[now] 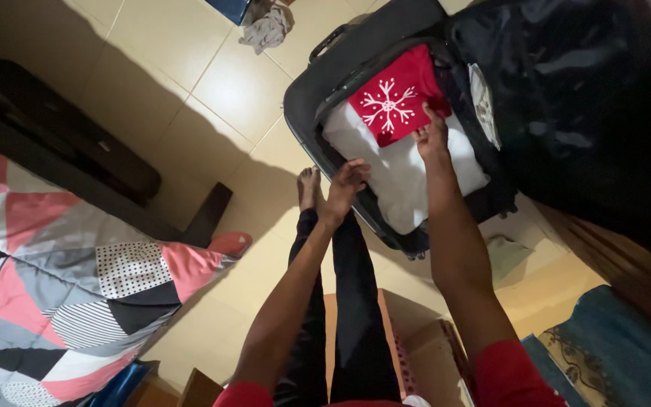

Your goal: The person folds various clothing items, including a red sweater, blue pants, and a jacket, on a bed. They then place the folded clothes into a black suitcase on the floor. Finally, they add a cardboard box into the suitcase.

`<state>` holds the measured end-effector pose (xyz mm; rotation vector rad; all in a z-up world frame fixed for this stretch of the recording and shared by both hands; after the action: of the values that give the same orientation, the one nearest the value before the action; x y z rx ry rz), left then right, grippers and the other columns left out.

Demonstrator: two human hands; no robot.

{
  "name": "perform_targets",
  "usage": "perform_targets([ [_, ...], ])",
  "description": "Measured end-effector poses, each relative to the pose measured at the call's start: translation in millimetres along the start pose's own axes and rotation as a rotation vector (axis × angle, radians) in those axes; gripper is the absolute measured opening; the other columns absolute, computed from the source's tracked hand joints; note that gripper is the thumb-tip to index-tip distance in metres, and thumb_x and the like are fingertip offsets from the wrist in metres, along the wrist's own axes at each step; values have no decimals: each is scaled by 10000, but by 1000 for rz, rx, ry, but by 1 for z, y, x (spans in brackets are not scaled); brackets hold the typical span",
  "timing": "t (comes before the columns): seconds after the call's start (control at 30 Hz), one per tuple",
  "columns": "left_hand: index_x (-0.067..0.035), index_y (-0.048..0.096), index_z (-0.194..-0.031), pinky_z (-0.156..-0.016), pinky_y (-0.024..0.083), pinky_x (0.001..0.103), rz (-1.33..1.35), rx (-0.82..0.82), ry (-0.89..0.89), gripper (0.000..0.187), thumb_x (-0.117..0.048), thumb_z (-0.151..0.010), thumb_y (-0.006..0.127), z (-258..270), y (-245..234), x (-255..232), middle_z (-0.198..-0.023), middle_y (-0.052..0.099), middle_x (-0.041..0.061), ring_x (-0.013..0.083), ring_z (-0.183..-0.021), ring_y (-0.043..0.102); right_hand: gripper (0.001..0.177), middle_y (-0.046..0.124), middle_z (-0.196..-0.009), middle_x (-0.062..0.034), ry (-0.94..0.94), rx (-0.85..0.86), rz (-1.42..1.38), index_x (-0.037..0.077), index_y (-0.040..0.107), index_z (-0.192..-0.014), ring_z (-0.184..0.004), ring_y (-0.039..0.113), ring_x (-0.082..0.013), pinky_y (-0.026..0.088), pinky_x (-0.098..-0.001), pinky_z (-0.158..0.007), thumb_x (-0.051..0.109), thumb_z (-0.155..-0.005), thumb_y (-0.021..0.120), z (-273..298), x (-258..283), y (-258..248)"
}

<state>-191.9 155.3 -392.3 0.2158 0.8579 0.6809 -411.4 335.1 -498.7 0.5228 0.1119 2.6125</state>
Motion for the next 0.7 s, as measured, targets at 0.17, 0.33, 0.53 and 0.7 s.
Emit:
perform_targets([
  [0.17, -102, 550, -1394, -996, 521, 356, -17, -72, -60, 362, -188, -1042, 575, -1, -6, 1, -1301, 655, 47, 186, -1155, 646, 429, 732, -958, -9, -29, -49, 81, 118, 665, -1141, -825, 722, -149, 573, -310, -725, 133, -773, 884, 5, -9, 8],
  [0.33, -131, 542, -1409, -991, 503, 350, 18, -46, -41, 374, -248, -1058, 593, 11, -9, -2, -1271, 625, 9, 173, -1180, 628, 458, 661, -1012, 22, -156, -74, 248, 123, 686, -1206, -729, 476, -110, 307, -265, -557, 130, -807, 910, 35, -20, 2],
  [0.53, -114, 522, -1447, -1014, 486, 350, 91, 29, 67, 461, -293, -1032, 611, 38, -4, -3, -1301, 628, 6, 178, -1231, 613, 601, 696, -1155, -5, -321, -54, 232, 110, 654, -1279, -920, 648, -121, 466, -278, -697, 63, -711, 846, 107, -31, -12],
  [0.7, -8, 528, -1478, -897, 458, 318, 366, 63, 196, 483, -337, -1131, 591, 36, 13, -14, -1296, 654, 87, 198, -1178, 606, 447, 699, -1129, -63, -400, 131, 246, -29, 678, -1191, -1014, 651, -191, 503, -319, -870, 50, -785, 848, 186, -31, -38],
])
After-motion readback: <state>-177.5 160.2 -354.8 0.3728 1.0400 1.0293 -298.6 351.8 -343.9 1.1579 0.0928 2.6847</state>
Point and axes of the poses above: each hand's wrist, its own z-axis away from the middle knuckle, its own y-axis out of the palm, x = y × z, the point moved 1 cm from there along -z, towards the middle knuckle
